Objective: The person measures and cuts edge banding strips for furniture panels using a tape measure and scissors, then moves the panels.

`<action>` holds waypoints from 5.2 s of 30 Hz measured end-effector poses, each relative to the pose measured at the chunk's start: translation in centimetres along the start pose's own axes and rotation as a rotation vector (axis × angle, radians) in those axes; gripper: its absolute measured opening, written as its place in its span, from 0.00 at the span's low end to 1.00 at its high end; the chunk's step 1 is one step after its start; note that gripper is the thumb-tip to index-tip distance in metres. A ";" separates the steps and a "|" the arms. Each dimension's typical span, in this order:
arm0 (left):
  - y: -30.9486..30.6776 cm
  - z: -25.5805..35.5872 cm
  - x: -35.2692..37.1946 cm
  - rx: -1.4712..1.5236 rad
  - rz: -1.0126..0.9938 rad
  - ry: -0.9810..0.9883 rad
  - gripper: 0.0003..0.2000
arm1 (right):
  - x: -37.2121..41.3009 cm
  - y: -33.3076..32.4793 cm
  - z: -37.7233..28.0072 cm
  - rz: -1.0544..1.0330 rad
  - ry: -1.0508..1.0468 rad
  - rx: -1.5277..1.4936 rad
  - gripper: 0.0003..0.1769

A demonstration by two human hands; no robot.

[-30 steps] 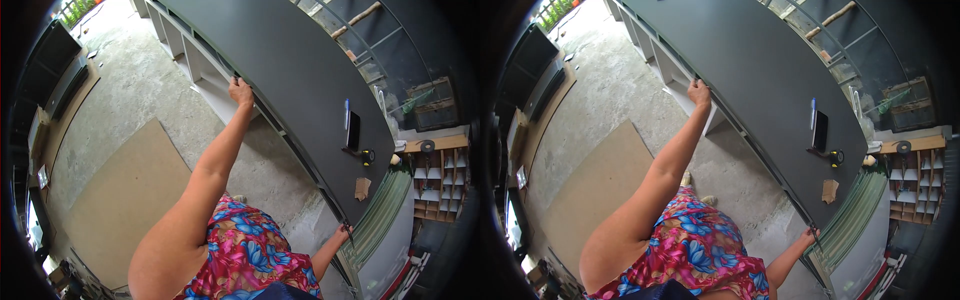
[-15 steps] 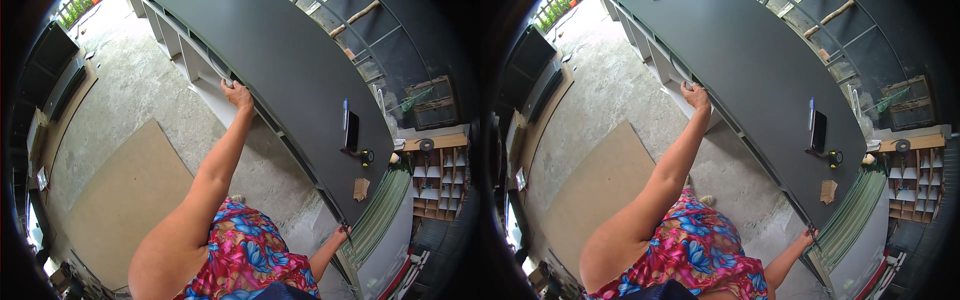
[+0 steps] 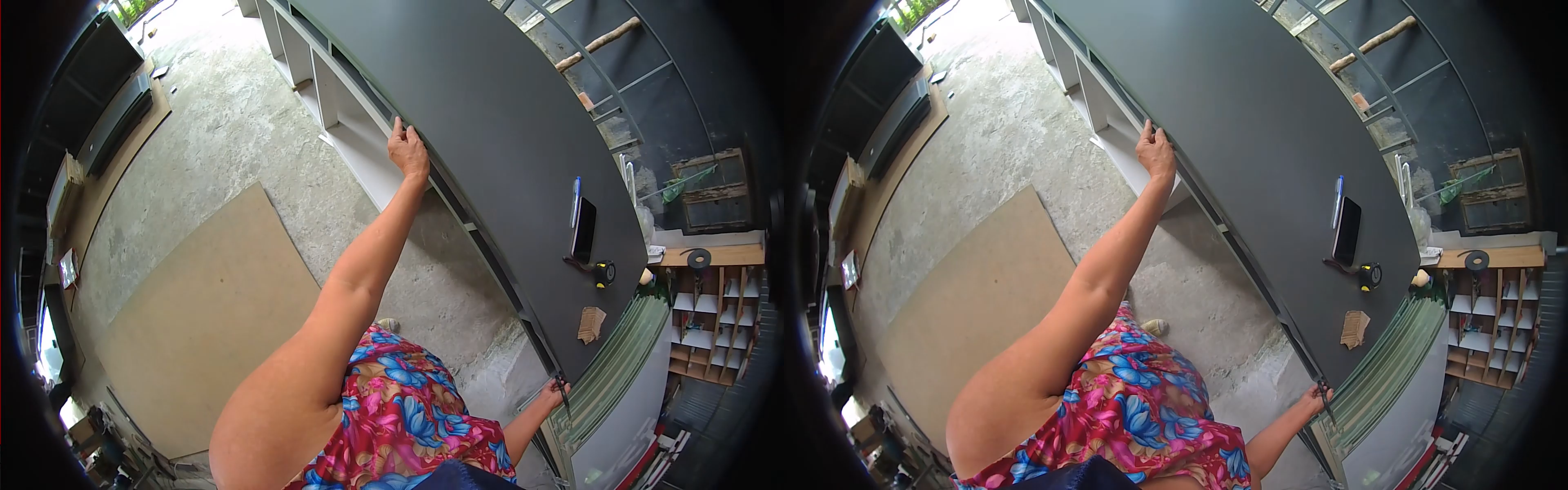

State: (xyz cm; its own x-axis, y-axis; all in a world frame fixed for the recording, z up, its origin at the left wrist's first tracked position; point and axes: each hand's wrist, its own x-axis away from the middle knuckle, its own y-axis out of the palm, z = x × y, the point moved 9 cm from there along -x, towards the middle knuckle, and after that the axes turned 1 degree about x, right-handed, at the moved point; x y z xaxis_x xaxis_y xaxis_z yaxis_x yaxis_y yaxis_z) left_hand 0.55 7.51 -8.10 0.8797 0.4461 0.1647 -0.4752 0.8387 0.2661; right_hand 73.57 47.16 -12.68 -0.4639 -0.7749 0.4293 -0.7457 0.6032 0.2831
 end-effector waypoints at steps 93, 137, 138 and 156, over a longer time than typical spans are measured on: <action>2.7 -6.2 -3.9 0.744 -0.380 -0.987 0.10 | 18.6 11.8 -14.3 -0.113 -1.160 0.665 0.10; 2.3 -5.9 -3.9 0.800 -0.443 -0.890 0.07 | 30.2 51.0 11.7 -0.965 -1.399 1.737 0.10; 2.1 -5.6 -3.8 0.780 -0.377 -0.876 0.07 | 30.1 51.1 11.9 -0.952 -1.402 1.762 0.10; 1.7 -4.6 -2.9 0.807 -0.275 -0.854 0.07 | 76.8 41.6 20.1 -2.476 -1.007 0.787 0.07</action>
State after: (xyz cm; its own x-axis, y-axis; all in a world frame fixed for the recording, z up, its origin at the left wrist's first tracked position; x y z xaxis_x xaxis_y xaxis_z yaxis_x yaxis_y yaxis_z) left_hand -2.70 9.11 -12.48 0.8016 -0.3224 0.5036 -0.4176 0.3009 0.8574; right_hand -2.69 8.91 14.87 0.9137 0.3690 -0.1703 0.1142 -0.6352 -0.7639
